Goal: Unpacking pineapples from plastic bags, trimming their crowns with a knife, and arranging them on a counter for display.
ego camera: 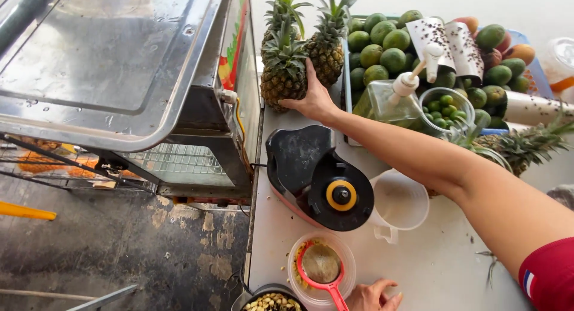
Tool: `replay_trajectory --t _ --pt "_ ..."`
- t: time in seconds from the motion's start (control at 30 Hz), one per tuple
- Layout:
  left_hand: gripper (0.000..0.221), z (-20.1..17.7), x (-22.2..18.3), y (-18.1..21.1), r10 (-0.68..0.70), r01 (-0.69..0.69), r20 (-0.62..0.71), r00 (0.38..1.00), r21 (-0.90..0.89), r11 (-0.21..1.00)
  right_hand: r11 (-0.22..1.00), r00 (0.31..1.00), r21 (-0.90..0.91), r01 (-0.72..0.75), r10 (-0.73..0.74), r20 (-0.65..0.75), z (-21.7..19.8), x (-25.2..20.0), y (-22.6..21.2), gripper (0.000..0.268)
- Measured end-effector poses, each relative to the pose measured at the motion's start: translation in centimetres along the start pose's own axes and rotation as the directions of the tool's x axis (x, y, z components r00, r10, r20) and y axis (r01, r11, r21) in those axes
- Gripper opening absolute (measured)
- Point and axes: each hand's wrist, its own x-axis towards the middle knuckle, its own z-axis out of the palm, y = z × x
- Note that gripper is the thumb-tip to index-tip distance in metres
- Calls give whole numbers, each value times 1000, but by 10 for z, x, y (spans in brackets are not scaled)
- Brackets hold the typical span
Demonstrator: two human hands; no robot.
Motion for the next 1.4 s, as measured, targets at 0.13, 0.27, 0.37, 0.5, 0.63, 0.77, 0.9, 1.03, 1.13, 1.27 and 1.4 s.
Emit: replay_trajectory --t 0.13,0.27,0.37,0.5,0.63,0.77,0.9,1.03,1.13,1.27,1.4 --pt "42 -37 5 88 -73 73 11 997 -15 997 953 937 114 -282 248 247 -54 -38 -11 107" --pt "37 -41 3 123 -220 217 -14 975 -101 971 962 908 190 -195 104 406 -162 -119 -65 61" --pt "33 -30 3 133 -217 222 -91 972 40 974 979 934 136 -154 99 344 -251 -198 -97 54" --pt "29 -5 10 138 -84 102 -79 993 270 957 940 961 254 -226 173 214 -351 -307 -90 53" --pt "25 51 32 204 49 -53 20 999 322 945 968 987 191 -160 156 37 -447 -430 -87 51" --pt "22 126 57 279 295 -321 160 942 168 932 958 997 284 -35 55 -62 -521 -548 -58 47" --pt "21 220 75 355 472 -484 292 832 -36 874 850 976 519 85 34 -215 -549 -628 26 35" --pt "27 303 109 390 600 -641 309 738 46 766 874 899 477 -93 279 -337 -545 -635 90 33" --pt "30 332 158 380 638 -637 202 743 506 582 934 893 95 -344 356 -275 -536 -622 114 36" --pt "29 322 216 371 619 -351 68 783 870 347 906 862 -256 -338 189 -471 -519 -607 169 33" --pt "56 296 240 385 717 -242 -83 692 909 340 778 695 198 -597 624 -357 -521 -577 161 58"
